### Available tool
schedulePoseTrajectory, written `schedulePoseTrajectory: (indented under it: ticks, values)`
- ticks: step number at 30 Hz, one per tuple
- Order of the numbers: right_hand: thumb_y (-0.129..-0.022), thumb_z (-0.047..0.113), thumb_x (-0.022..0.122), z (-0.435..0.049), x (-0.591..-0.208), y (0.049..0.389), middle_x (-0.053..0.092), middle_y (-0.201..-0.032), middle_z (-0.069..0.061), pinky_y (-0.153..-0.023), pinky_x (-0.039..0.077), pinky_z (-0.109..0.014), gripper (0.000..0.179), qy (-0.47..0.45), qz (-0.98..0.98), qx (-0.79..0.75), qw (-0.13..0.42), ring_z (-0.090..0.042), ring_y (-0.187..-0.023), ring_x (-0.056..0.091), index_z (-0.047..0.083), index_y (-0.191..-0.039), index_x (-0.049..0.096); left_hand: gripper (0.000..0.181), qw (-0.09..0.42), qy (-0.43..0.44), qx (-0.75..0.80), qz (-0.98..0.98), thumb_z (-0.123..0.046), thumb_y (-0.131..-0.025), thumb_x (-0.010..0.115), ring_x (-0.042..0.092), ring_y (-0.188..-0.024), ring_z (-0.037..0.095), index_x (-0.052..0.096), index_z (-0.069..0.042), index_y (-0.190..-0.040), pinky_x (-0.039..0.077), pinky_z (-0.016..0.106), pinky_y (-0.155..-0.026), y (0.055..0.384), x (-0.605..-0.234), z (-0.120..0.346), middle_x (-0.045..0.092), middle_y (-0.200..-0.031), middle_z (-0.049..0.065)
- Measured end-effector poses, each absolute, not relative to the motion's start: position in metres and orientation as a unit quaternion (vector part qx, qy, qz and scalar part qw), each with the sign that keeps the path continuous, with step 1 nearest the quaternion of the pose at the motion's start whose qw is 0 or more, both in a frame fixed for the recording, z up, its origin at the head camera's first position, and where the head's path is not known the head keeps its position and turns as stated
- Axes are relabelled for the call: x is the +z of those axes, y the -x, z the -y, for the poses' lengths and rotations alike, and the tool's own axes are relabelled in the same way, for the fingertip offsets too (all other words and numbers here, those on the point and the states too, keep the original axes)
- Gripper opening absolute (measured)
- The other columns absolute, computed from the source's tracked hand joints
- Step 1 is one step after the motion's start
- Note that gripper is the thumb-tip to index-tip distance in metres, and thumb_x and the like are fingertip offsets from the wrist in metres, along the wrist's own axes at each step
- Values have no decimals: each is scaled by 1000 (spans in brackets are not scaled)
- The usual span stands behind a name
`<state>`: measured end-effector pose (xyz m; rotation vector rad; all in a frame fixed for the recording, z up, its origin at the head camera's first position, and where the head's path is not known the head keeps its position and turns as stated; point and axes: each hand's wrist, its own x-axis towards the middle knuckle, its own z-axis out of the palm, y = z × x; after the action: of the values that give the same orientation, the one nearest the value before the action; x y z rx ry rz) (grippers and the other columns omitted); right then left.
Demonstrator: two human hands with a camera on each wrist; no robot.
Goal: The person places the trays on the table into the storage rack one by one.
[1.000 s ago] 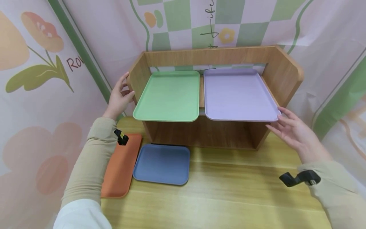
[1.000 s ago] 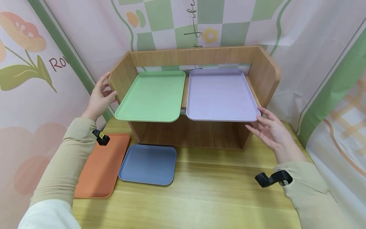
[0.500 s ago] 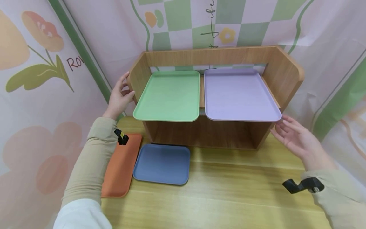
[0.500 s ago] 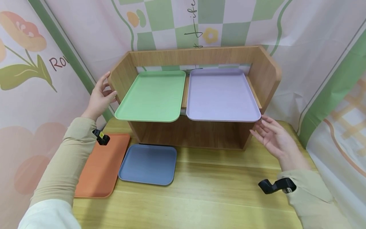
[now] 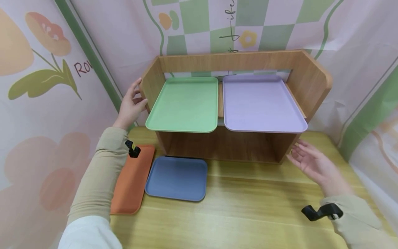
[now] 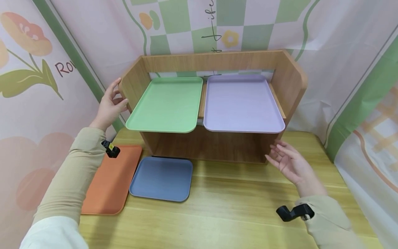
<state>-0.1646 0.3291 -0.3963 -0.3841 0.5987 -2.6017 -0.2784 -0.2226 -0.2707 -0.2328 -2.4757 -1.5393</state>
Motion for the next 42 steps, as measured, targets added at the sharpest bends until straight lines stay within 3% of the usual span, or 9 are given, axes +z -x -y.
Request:
schedulePoseTrajectory:
  ticks: [7,21,28,35,42]
  values:
    - [-101,0,18,-314,-421,159,61,-115,-17,-104,44,-42,39,171,-231,-923,255,-26,-107,59,-1,-122,51,73,105,77,-526,841,-6,-95,52,50,-123,33,22,-47,-146,52,50,-91,277,-270,222,38,-144,13]
    - [-102,1,23,-276,-471,149,61,-112,-5,-99,49,-36,39,144,-330,-889,283,-14,-102,58,10,-121,56,73,106,77,-520,844,-6,-95,52,51,-122,33,21,-47,-146,53,48,-89,278,-271,223,39,-144,14]
    - [-103,5,29,-247,-486,147,59,-107,1,-98,49,-34,31,117,-418,-850,299,-9,-98,57,16,-119,53,73,110,78,-518,845,-5,-95,52,51,-122,34,21,-46,-147,53,48,-89,277,-271,224,39,-144,14]
    - [-101,9,39,-217,-496,143,58,-105,2,-96,51,-35,20,59,-487,-816,305,-11,-99,58,14,-119,45,73,110,82,-517,845,-5,-95,52,51,-121,34,21,-46,-147,53,48,-89,277,-271,223,39,-143,15]
    - [-102,8,36,-192,-506,144,64,-99,3,-91,53,-36,21,57,-502,-805,311,-12,-94,62,12,-120,45,73,105,80,-521,843,-5,-95,52,51,-123,33,21,-47,-147,53,48,-89,278,-270,223,39,-143,14]
